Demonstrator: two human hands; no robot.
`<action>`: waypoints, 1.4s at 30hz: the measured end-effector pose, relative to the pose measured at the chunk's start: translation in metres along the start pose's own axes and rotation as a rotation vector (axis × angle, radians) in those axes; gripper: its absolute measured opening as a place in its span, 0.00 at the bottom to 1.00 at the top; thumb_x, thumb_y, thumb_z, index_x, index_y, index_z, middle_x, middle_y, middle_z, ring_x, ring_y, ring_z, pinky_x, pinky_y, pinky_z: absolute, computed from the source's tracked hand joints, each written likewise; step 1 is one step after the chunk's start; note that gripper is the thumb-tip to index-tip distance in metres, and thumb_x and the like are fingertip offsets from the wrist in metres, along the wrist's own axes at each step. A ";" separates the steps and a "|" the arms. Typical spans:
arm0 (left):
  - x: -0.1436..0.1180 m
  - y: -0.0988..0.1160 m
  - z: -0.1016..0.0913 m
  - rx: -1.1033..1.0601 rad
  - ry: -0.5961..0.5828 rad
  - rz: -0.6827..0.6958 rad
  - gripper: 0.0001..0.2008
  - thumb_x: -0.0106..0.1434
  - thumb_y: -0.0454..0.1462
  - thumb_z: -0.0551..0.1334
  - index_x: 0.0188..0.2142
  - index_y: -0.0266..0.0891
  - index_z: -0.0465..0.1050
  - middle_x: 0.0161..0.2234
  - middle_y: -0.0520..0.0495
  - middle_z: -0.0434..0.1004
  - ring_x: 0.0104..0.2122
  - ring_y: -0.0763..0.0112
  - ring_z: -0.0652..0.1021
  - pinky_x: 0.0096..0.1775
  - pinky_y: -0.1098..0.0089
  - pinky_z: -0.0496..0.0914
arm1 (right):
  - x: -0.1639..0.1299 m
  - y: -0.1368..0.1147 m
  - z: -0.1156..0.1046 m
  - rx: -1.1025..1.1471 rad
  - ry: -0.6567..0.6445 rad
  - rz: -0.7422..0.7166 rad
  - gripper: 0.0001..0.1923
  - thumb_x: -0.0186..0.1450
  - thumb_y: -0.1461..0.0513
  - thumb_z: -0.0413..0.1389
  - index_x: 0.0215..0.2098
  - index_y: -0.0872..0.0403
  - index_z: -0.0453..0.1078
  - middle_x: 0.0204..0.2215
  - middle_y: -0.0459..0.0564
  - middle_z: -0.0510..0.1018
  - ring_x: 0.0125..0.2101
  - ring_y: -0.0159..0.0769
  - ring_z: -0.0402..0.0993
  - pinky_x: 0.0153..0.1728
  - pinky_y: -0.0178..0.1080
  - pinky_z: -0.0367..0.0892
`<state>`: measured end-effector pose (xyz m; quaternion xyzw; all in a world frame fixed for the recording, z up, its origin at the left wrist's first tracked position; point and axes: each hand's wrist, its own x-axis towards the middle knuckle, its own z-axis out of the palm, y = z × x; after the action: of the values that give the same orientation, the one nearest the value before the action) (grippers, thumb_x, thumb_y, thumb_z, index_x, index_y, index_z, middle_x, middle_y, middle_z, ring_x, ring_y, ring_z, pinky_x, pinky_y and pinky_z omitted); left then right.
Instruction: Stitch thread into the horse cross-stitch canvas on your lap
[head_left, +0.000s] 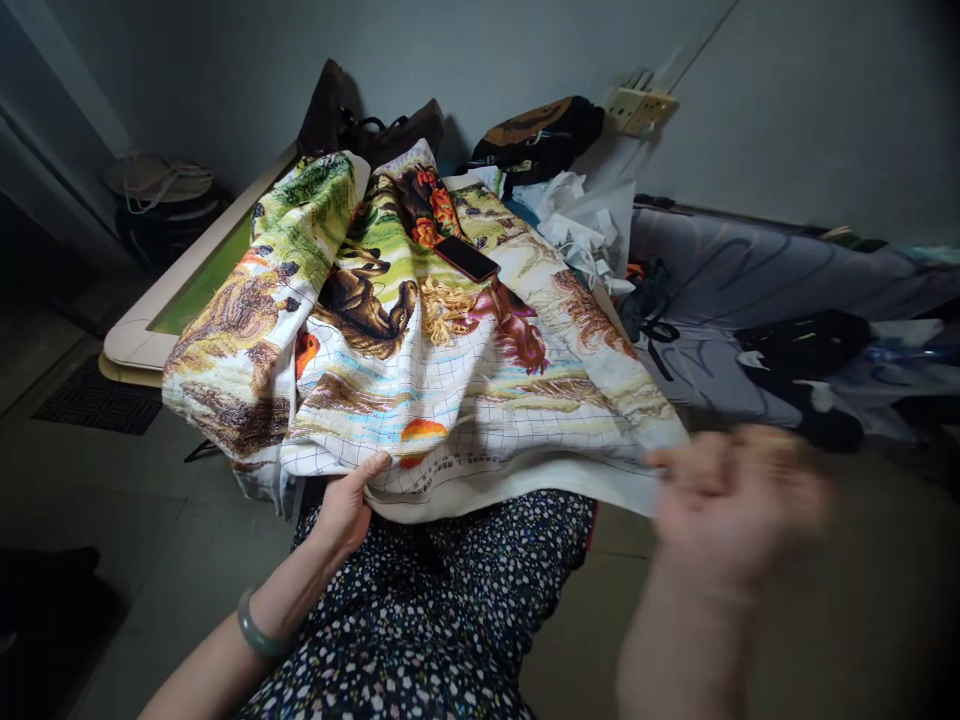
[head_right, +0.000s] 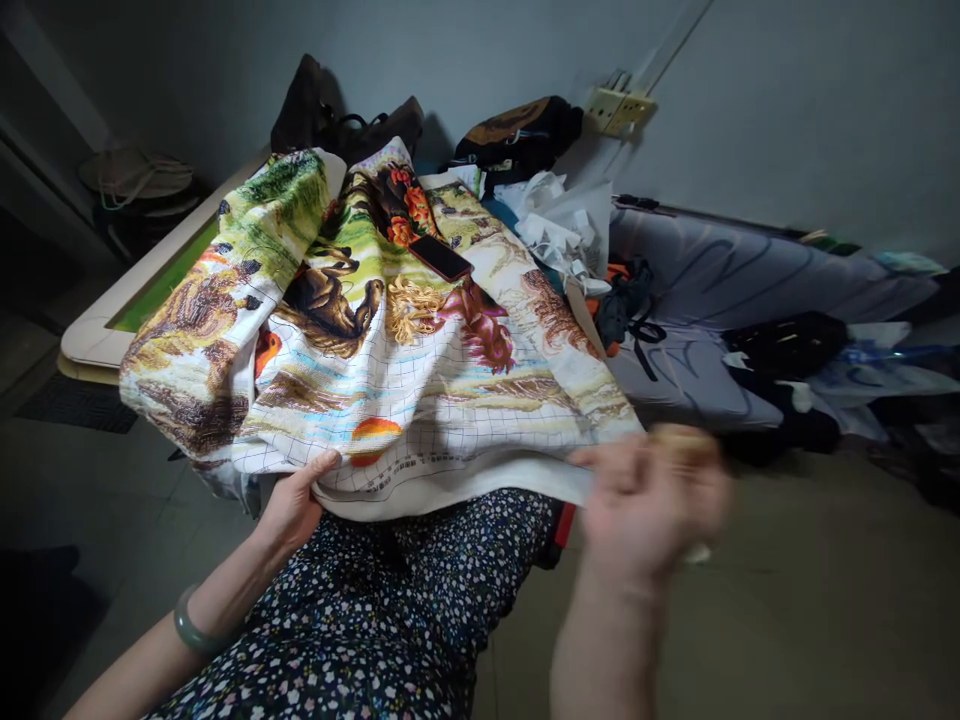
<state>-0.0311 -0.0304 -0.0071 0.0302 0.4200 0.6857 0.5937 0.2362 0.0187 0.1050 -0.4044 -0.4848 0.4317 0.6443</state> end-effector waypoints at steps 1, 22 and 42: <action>0.000 0.000 0.000 0.005 0.000 -0.004 0.31 0.46 0.30 0.72 0.52 0.35 0.73 0.46 0.41 0.80 0.49 0.57 0.77 0.56 0.59 0.66 | -0.009 0.016 0.018 0.025 0.007 0.014 0.06 0.63 0.60 0.59 0.31 0.48 0.66 0.12 0.35 0.57 0.12 0.24 0.55 0.17 0.28 0.64; -0.002 0.003 0.000 0.051 -0.001 -0.020 0.26 0.43 0.32 0.73 0.45 0.35 0.77 0.38 0.43 0.82 0.40 0.62 0.80 0.49 0.63 0.70 | -0.071 0.089 0.125 -0.595 -0.491 0.110 0.13 0.63 0.65 0.52 0.37 0.56 0.79 0.17 0.46 0.76 0.18 0.30 0.69 0.22 0.31 0.64; -0.011 0.004 0.010 0.043 0.016 -0.086 0.23 0.47 0.31 0.71 0.45 0.35 0.77 0.40 0.44 0.82 0.44 0.60 0.79 0.52 0.61 0.69 | -0.126 0.104 0.102 -0.435 -0.927 -0.072 0.06 0.65 0.60 0.55 0.32 0.53 0.72 0.27 0.48 0.77 0.28 0.34 0.74 0.34 0.35 0.70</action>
<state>-0.0260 -0.0335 0.0070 0.0194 0.4402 0.6505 0.6187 0.1003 -0.0591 -0.0070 -0.2781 -0.8118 0.4325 0.2770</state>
